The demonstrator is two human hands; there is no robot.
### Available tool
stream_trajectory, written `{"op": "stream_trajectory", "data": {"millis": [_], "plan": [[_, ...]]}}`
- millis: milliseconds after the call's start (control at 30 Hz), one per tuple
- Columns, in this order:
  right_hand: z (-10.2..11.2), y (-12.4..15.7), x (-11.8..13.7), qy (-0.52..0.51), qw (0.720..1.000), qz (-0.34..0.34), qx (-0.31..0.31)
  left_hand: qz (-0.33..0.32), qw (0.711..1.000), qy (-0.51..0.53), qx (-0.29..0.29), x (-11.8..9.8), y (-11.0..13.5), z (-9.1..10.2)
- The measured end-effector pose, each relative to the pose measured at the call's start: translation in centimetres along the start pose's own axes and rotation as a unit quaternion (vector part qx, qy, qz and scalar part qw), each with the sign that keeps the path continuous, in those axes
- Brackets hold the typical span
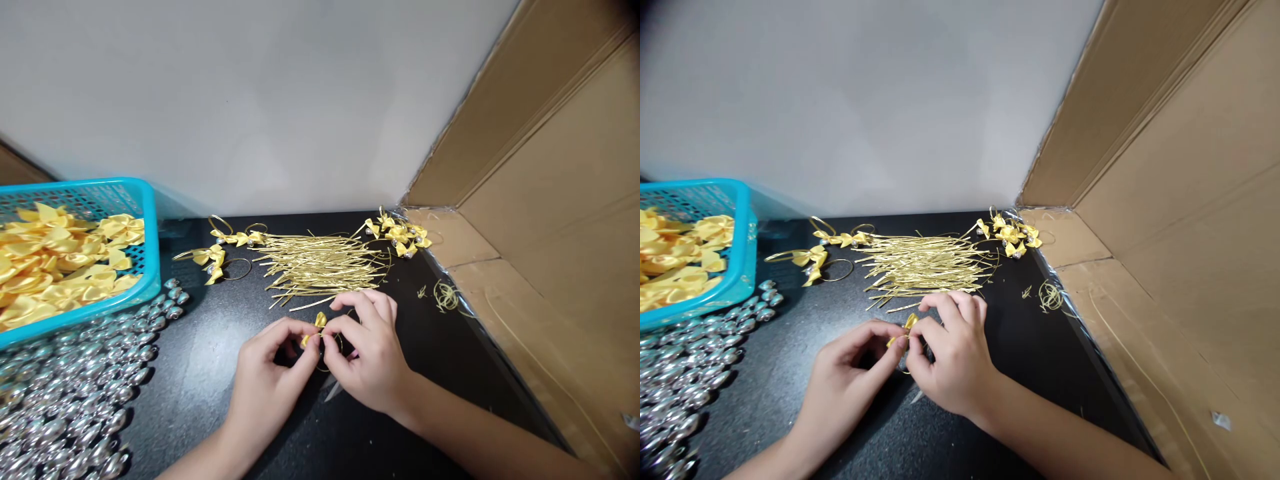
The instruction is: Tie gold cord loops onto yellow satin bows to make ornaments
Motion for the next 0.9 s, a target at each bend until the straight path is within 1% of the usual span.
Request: {"op": "stream_trajectory", "data": {"millis": [100, 267, 500, 900], "plan": [[0.05, -0.05, 0.07, -0.004, 1.0, 0.002, -0.001, 0.008, 1.0, 0.012, -0.001, 0.04, 0.05, -0.06], [0.05, -0.03, 0.1, -0.003, 1.0, 0.002, -0.007, -0.005, 1.0, 0.025, -0.019, -0.04, -0.05, -0.14], [-0.17, 0.0, -0.01, 0.001, 1.0, 0.013, -0.027, -0.002, 1.0, 0.028, -0.002, -0.07, 0.02, -0.12], [-0.27, 0.08, -0.17, 0.006, 1.0, 0.011, -0.027, -0.012, 1.0, 0.014, -0.008, -0.2, -0.05, 0.01]]}}
Point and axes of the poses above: each hand's wrist, its own y-axis away from the middle knuckle, its own z-axis out of the back of the hand, x = y × z, the point moved 1 cm from there along -y, towards the middle knuckle
